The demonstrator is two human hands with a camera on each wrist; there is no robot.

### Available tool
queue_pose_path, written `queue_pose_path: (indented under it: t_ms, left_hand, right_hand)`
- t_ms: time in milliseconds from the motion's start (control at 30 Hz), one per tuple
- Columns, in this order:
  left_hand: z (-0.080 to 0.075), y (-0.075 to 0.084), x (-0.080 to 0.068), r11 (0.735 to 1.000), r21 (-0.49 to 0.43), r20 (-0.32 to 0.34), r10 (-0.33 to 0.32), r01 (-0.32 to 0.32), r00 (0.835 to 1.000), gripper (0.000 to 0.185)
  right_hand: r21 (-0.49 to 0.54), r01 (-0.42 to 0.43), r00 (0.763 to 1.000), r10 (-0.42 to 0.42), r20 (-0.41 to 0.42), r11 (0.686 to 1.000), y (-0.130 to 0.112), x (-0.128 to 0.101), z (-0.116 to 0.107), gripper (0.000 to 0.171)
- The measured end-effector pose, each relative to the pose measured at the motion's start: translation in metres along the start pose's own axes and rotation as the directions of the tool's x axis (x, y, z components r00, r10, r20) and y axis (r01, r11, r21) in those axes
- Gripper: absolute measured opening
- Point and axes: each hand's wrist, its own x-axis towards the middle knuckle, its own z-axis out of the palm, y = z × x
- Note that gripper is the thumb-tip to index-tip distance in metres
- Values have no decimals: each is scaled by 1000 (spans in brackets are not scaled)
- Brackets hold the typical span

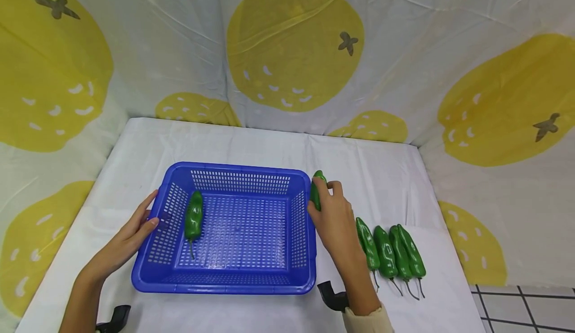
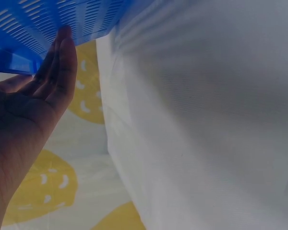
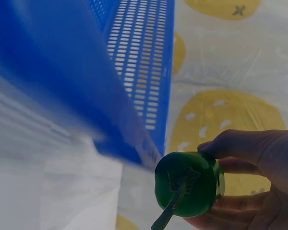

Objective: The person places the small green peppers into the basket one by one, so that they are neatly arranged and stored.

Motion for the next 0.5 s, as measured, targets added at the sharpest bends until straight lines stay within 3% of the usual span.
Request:
queue_pose_path:
  t_ms: [267, 500]
  left_hand:
    - [0, -1, 0, 1000, -2, -2, -2, 2, 1000, 67]
    - [0, 0, 0, 1000, -2, -3, 2, -2, 1000, 67]
  right_hand:
    - [29, 18, 999, -19, 29, 999, -18, 11, 6, 52]
    - [66, 89, 993, -93, 68, 994, -34, 16, 16, 54]
